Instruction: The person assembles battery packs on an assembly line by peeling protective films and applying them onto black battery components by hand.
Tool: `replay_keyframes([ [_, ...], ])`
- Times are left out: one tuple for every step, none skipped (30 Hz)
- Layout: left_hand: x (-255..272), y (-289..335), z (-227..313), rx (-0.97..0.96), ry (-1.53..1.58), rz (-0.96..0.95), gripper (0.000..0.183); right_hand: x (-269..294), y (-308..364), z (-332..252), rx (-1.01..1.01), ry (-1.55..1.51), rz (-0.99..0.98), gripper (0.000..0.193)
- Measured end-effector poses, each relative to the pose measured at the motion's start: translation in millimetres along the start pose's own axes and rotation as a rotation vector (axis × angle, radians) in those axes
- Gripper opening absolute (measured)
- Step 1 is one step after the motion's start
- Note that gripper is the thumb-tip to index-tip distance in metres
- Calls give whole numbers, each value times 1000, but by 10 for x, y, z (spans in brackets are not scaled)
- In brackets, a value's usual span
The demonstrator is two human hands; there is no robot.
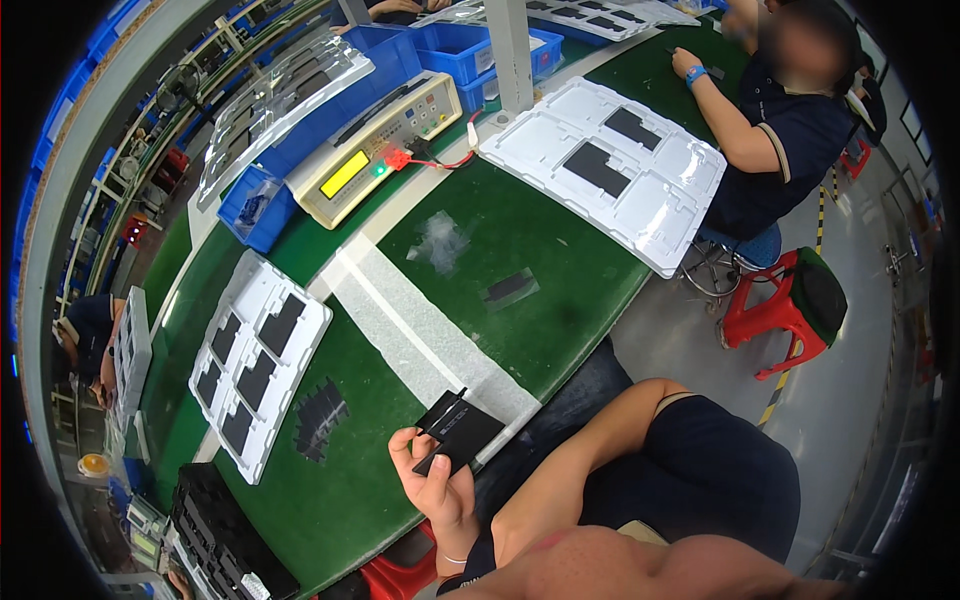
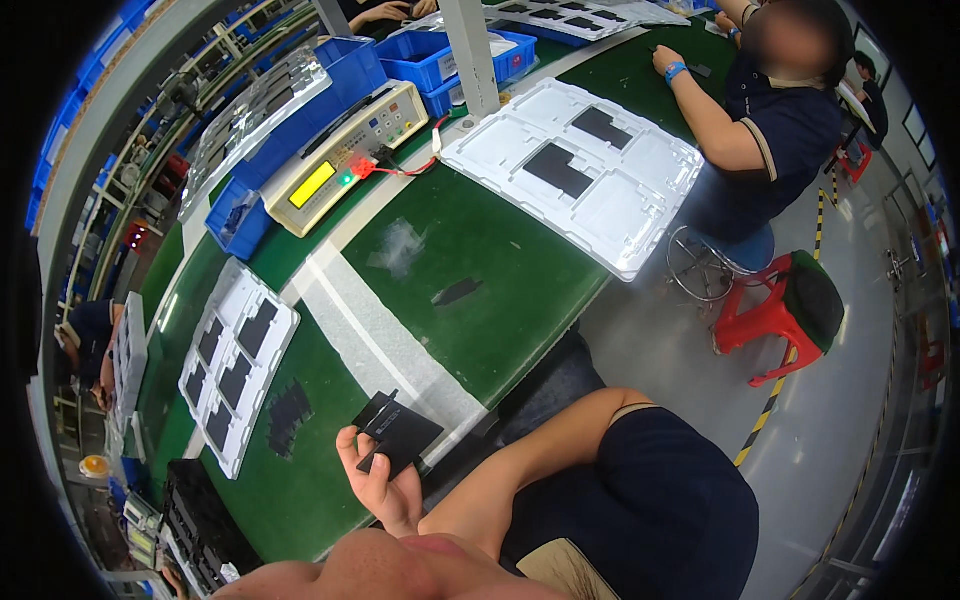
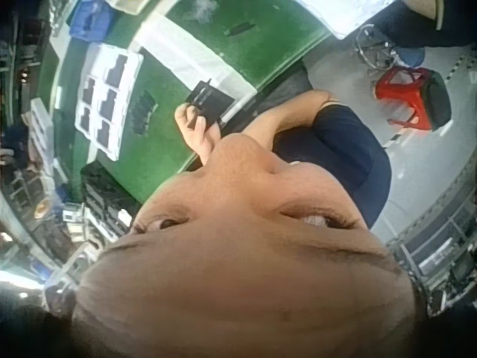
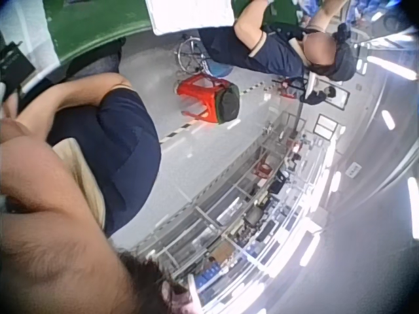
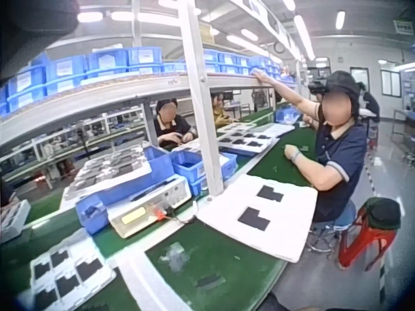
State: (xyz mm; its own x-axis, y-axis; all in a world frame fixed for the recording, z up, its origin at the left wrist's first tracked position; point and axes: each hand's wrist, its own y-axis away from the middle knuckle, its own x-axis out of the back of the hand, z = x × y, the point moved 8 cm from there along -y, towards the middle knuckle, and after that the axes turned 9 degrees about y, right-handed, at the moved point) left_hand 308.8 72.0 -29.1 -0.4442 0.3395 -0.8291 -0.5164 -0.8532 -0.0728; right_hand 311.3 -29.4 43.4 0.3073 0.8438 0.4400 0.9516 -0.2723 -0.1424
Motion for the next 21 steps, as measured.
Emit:
replay_keyframes([
  [18, 15, -7, -5, 1, 2, 46, 20, 12, -24, 20, 1, 40, 27],
  [19, 6, -9, -12, 3, -1, 46, 47, 28, -55, 38, 7, 78, 27],
  [8, -2, -14, -13, 2, -9, 46, 74, 50, -83, 57, 13, 117, 27],
  [19, 1, -25, -9, 7, -8, 46, 94, 64, -96, 79, 14, 151, 27],
  [22, 4, -41, -3, 11, -7, 46, 116, 83, -106, 101, 15, 186, 27],
  [-4, -10, -57, -8, 5, 1, 46, 144, 110, -114, 123, 14, 221, 27],
  [-1, -13, -53, -10, 3, 2, 46, 172, 125, -125, 146, 12, 257, 27],
  [2, -14, -55, -10, 3, -2, 45, 198, 142, -135, 168, 8, 293, 27],
  [2, -14, -59, -11, 4, -5, 45, 223, 164, -143, 189, 3, 327, 27],
  [7, -16, -51, -16, 7, 0, 45, 250, 175, -145, 209, -3, 358, 27],
  [5, -18, -49, -12, 15, -2, 45, 274, 186, -142, 229, -11, 387, 27],
  [10, -22, -49, -9, 25, -1, 45, 293, 191, -134, 247, -21, 414, 27],
  [29, -23, -36, -25, 34, 14, 45, 299, 194, -131, 265, -36, 432, 27],
  [7, -19, -36, -15, 41, -10, 45, 291, 196, -144, 283, -57, 441, 27],
  [-11, -20, -33, -7, 48, -33, 45, 282, 194, -154, 300, -79, 449, 27],
  [-7, -19, -52, 1, 34, -37, 44, 259, 203, -159, 312, -103, 458, 27],
  [16, -19, -25, -26, 45, -12, 44, 247, 201, -157, 329, -129, 464, 27],
  [-10, -16, -39, -6, 54, -36, 44, 230, 202, -161, 344, -153, 471, 27],
  [-27, -24, -38, 19, 61, -69, 44, 230, 189, -160, 359, -172, 485, 27],
  [-30, -22, -22, 6, 68, -103, 44, 235, 183, -160, 374, -189, 501, 27],
  [-2, -18, -7, -13, 75, -90, 44, 239, 181, -162, 388, -204, 519, 27],
])
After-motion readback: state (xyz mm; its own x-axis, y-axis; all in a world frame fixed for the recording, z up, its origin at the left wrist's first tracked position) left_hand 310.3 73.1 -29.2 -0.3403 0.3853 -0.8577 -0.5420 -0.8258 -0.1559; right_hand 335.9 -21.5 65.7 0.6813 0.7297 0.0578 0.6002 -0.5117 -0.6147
